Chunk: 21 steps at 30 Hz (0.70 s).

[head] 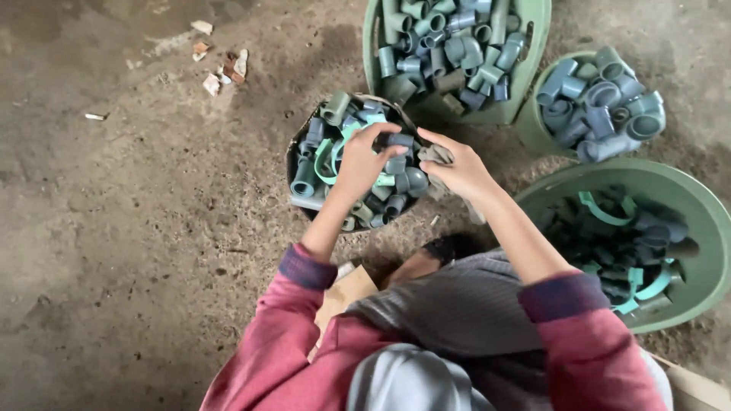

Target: The person sits on the ground and wipes various plastic pipe fittings and clips with a cloth. They pick up each item from green buckets, rub it with the cloth, and place it into a cardboard box.

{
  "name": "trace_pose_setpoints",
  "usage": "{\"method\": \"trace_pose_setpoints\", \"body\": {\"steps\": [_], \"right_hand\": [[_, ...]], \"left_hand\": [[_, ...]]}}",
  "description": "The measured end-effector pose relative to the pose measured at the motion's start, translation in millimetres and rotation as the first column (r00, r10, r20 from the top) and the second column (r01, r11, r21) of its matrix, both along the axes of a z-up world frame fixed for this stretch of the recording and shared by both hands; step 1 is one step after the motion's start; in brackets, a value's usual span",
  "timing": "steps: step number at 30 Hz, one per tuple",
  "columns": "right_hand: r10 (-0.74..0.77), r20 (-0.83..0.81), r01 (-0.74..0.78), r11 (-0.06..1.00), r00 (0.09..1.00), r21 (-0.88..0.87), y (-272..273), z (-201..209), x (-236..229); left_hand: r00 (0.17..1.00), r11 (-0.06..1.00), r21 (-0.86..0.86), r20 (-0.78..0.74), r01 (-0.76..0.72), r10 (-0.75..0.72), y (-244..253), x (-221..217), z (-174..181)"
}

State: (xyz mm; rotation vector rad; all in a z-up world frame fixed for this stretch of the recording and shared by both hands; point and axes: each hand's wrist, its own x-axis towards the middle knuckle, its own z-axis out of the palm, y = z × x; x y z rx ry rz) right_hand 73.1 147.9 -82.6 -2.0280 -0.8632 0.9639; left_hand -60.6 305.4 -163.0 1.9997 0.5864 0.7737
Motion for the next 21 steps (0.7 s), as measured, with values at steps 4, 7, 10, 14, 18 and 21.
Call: {"method": "trace_pose_setpoints", "body": {"steps": [4, 7, 10, 14, 18, 21], "right_hand": [[-0.053, 0.159, 0.060, 0.997, 0.986, -0.044, 55.9, -82.5, 23.9], [-0.023, 0.234, 0.063, 0.984, 0.972, -0.169, 77.9, -171.0, 59.8], [0.064, 0.216, -0.003, 0.962, 0.974, -0.272, 95.2, -203.7, 76.1], [0.188, 0.121, -0.142, 0.939, 0.975, -0.315, 89.3, -190.3, 86.6], [0.207, 0.114, -0.158, 0.927, 0.972, -0.341, 19.1, -14.6, 102.6], [0.077, 0.161, -0.013, 0.929, 0.984, -0.369, -80.9, 37.8, 132.9]], "left_hand": [[0.968, 0.985, -0.030, -0.181, 0.170, -0.172, 67.1, 70.3, -70.3], [0.866, 0.962, -0.055, -0.424, 0.268, -0.266, 95.0, 112.0, -110.1], [0.724, 0.966, 0.028, -0.668, 0.258, -0.174, 108.4, 142.7, -144.3], [0.523, 0.960, 0.041, -0.845, 0.278, -0.115, 110.4, 167.4, -174.4], [0.495, 0.868, 0.150, -0.860, 0.473, -0.121, 64.4, 179.0, -80.5], [0.542, 0.791, 0.032, -0.746, 0.611, -0.388, 1.7, 194.3, -7.6]]}}
